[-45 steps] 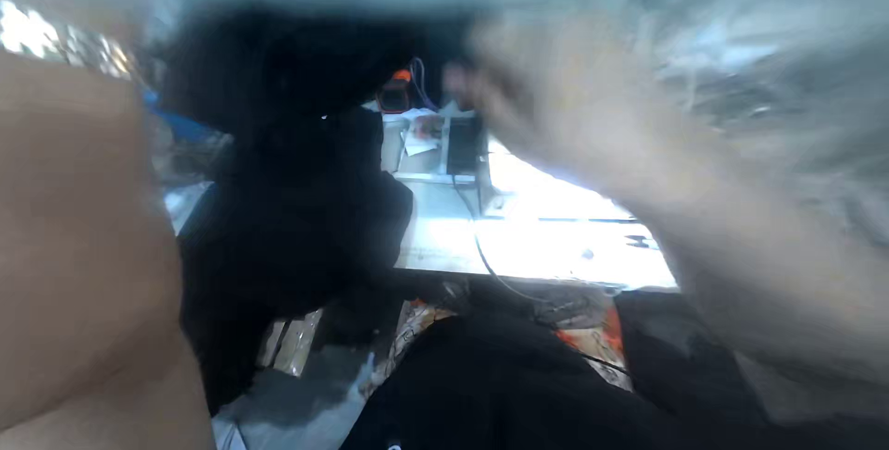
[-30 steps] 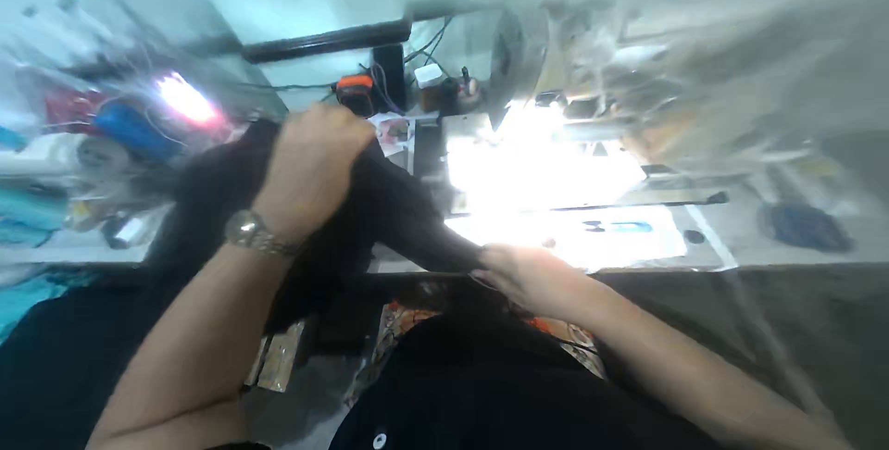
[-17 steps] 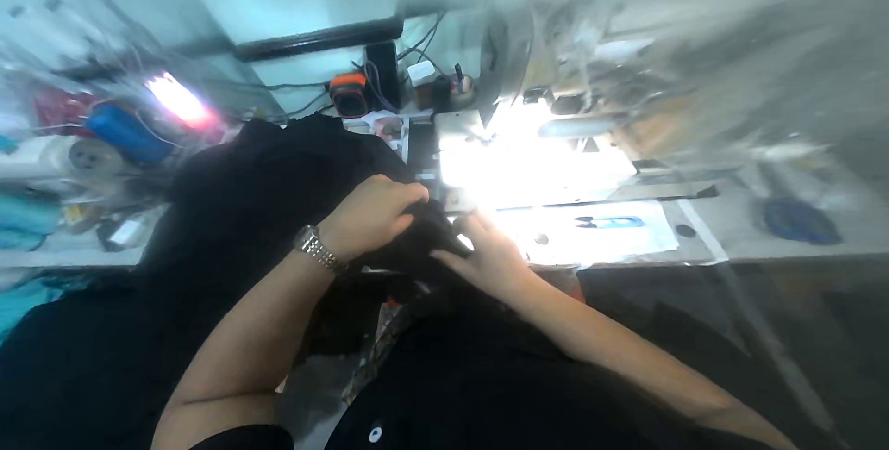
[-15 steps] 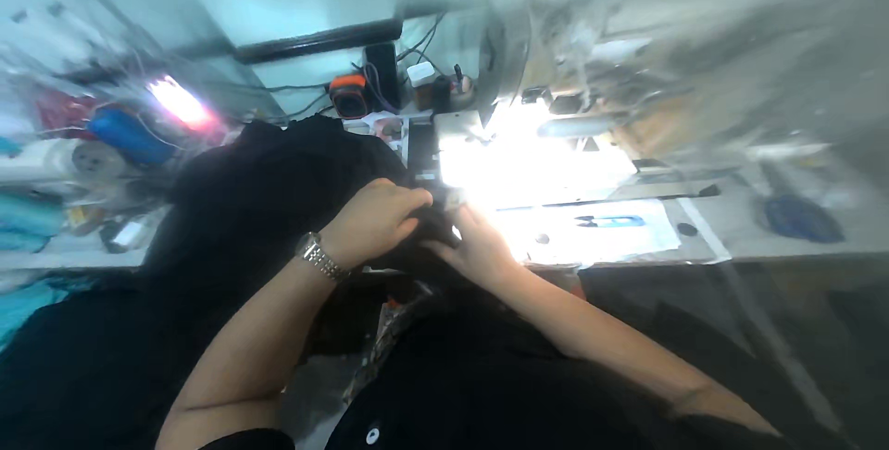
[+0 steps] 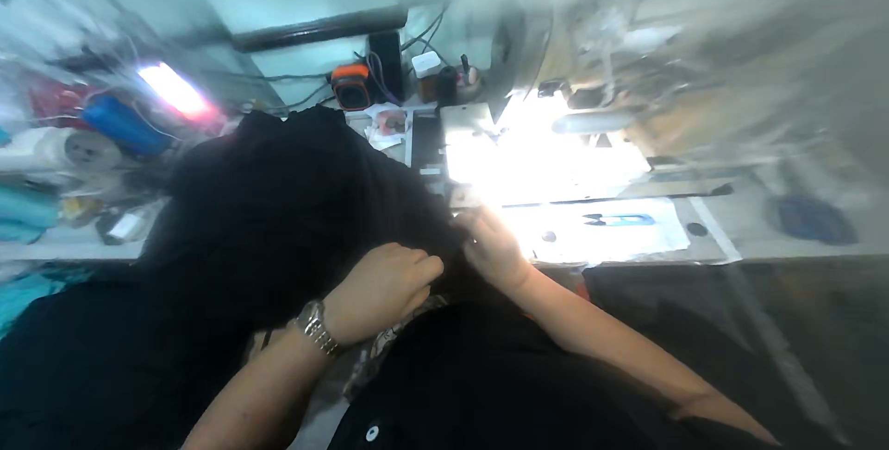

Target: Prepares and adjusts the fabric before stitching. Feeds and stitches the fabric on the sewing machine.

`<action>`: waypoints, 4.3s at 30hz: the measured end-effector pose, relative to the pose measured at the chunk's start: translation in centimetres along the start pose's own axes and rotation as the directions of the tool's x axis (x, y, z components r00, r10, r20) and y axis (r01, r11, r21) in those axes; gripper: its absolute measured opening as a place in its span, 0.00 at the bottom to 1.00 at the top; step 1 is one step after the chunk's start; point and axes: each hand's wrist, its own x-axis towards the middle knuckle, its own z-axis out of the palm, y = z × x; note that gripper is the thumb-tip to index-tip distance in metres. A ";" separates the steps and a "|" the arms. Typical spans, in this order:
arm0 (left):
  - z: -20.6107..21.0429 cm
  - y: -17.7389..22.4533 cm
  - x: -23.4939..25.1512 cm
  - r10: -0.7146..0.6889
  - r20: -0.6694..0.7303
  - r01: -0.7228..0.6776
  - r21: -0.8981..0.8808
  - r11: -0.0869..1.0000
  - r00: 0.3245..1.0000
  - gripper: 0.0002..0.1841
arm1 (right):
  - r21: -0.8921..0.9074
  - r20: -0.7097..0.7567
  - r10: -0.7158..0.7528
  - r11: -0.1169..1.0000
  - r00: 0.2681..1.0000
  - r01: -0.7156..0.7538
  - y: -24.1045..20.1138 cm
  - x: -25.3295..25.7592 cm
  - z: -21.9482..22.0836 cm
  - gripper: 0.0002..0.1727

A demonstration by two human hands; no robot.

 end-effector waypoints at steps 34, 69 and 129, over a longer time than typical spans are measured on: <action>1.5 0.5 2.6 -0.305 -0.163 0.272 -0.200 0.941 0.938 0.24 | 0.041 -0.038 -0.090 0.995 0.995 0.091 -0.4 0.6 -1.3 0.08; 4.8 -2.1 2.4 -0.124 -0.506 0.214 0.122 0.969 0.854 0.07 | 0.122 0.080 -0.091 0.989 0.993 0.081 -1.4 0.5 -0.9 0.10; -5.0 -39.8 -22.3 -0.968 -0.241 0.968 -0.250 -0.010 -0.072 0.41 | 0.033 0.565 -0.168 0.983 0.808 0.182 -1.6 0.8 15.5 0.17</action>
